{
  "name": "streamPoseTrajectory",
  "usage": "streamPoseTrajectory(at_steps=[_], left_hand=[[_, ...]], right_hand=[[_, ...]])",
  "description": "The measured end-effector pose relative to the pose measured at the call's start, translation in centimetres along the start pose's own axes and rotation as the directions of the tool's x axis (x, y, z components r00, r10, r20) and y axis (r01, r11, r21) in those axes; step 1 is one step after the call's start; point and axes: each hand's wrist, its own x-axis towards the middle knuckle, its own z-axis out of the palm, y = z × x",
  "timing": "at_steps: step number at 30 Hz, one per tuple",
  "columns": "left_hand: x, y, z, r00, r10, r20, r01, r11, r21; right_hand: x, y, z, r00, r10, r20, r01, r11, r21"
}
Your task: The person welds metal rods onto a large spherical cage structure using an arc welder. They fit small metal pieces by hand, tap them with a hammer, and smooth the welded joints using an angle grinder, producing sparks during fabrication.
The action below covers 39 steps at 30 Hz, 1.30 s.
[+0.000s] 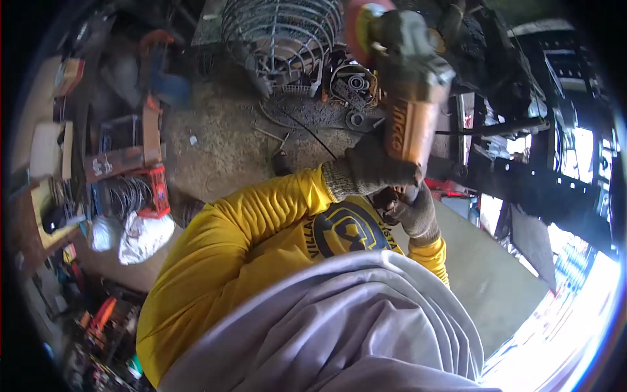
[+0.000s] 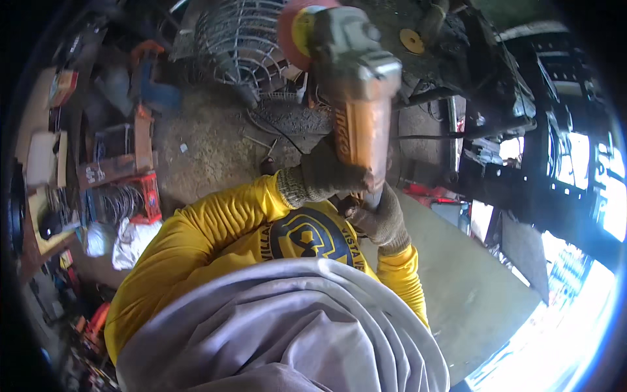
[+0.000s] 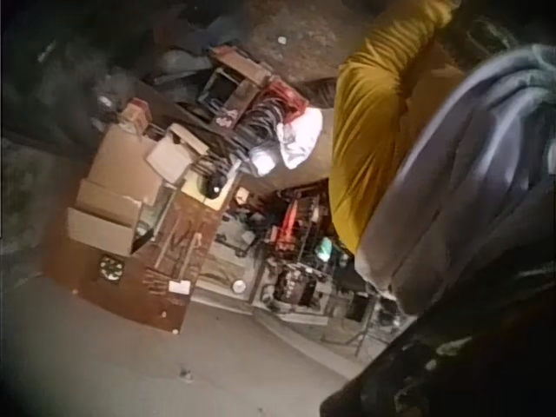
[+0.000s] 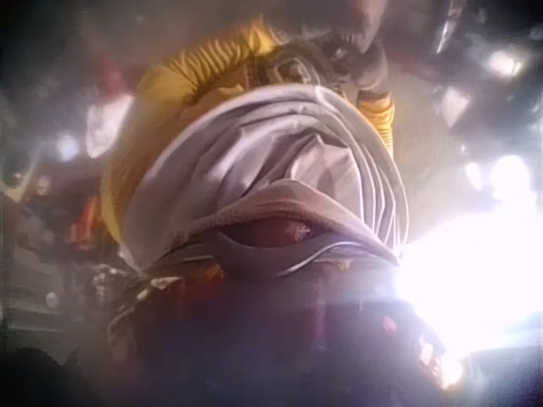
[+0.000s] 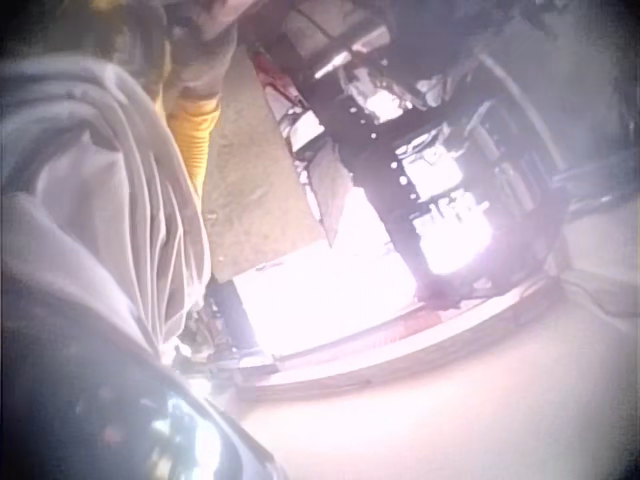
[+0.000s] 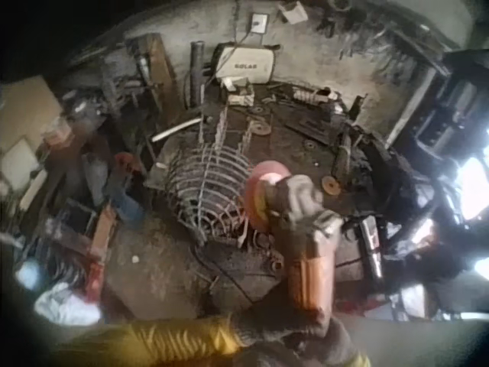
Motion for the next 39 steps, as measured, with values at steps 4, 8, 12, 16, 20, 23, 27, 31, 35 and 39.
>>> streamPoseTrajectory(at_steps=[4,8,12,16,20,23,27,31,35,39], left_hand=[[0.7,-0.3,2.6,0.976,0.164,-0.145,-0.154,0.985,0.073],[0.5,-4.9,3.3,0.934,0.106,-0.34,-0.12,0.993,-0.021],[0.0,-7.3,4.8,0.885,0.065,-0.461,-0.15,0.977,-0.151],[0.1,-7.6,5.0,0.818,0.104,-0.566,-0.103,0.994,0.034],[0.1,-9.7,5.6,0.812,0.082,-0.578,-0.233,0.953,-0.193],[-0.6,-8.9,5.4,0.823,0.069,-0.564,-0.319,0.877,-0.359],[-2.3,-7.9,4.3,0.853,-0.008,-0.522,-0.334,0.76,-0.558],[-2.6,-7.5,3.3,0.847,0.031,-0.531,-0.344,0.793,-0.503],[-3.6,-5.5,2.5,0.893,-0.08,-0.443,-0.289,0.653,-0.7],[-3.4,-5.9,2.1,0.868,0.008,-0.496,-0.333,0.751,-0.57]], right_hand=[[-0.3,1.5,-3.9,0.985,0.16,-0.062,-0.172,0.943,-0.287],[0.3,3.6,-5.9,0.999,-0.037,0.027,0.046,0.842,-0.537],[0.0,2.2,-6.9,0.993,-0.019,0.117,0.079,0.839,-0.538],[0.5,1.3,-7.2,0.992,0.115,0.055,-0.046,0.723,-0.689],[0.4,-1.0,-5.8,0.982,0.186,-0.014,-0.126,0.605,-0.786],[0.7,-1.1,-5.8,0.969,0.248,-0.014,-0.179,0.657,-0.732],[1.8,-2.5,-4.1,0.944,0.33,0.009,-0.182,0.544,-0.819],[2.0,-3.2,-2.6,0.933,0.354,-0.056,-0.225,0.456,-0.861],[2.0,-3.4,-2.1,0.934,0.352,-0.057,-0.224,0.457,-0.861],[2.4,-4.3,0.2,0.895,0.397,-0.201,-0.351,0.352,-0.868]])
